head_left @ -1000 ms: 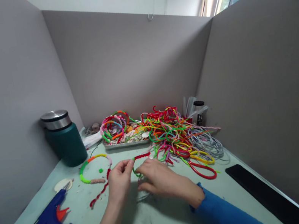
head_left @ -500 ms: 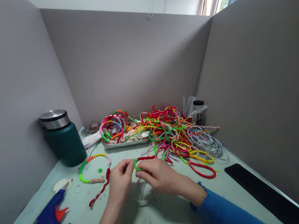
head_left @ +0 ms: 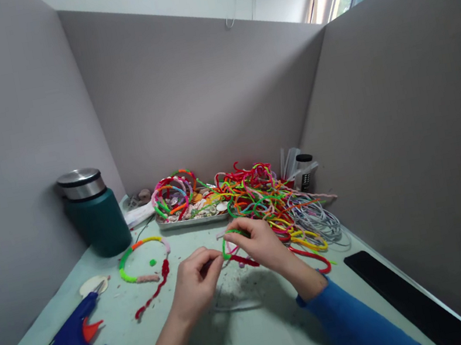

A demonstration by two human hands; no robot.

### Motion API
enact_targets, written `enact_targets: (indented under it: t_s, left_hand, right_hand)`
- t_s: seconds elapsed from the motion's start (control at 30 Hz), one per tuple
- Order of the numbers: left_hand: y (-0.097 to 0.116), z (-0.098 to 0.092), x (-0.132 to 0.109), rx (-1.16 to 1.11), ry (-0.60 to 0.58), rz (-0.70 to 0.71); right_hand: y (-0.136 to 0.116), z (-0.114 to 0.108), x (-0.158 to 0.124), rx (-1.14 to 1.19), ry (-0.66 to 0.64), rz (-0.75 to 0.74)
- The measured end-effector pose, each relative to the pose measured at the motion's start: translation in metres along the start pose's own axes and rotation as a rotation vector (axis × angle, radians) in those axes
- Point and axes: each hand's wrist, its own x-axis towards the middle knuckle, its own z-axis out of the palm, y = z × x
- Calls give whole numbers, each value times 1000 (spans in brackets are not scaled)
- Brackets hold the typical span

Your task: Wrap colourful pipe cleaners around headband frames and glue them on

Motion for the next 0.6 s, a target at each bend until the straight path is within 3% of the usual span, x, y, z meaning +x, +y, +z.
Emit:
enact_targets:
  t_s: [0.1, 0.3, 0.47, 0.53, 0.6]
  left_hand:
    - [3, 0, -2, -58, -23, 25]
    - [-6, 3, -6, -239, 33, -87]
    - [-5, 2, -3, -235, -15, -47]
    - [-6, 3, -2, -227, -14, -46]
    - [-8, 4, -1, -216, 31, -86]
  right_hand:
    - [12, -2, 6, 121, -106, 78]
    - [31, 3, 6, 255, -351, 224]
    - [36, 9, 2, 363, -534, 342]
    - [38, 11, 2, 372, -556, 361]
    - [41, 12, 4, 358, -485, 349]
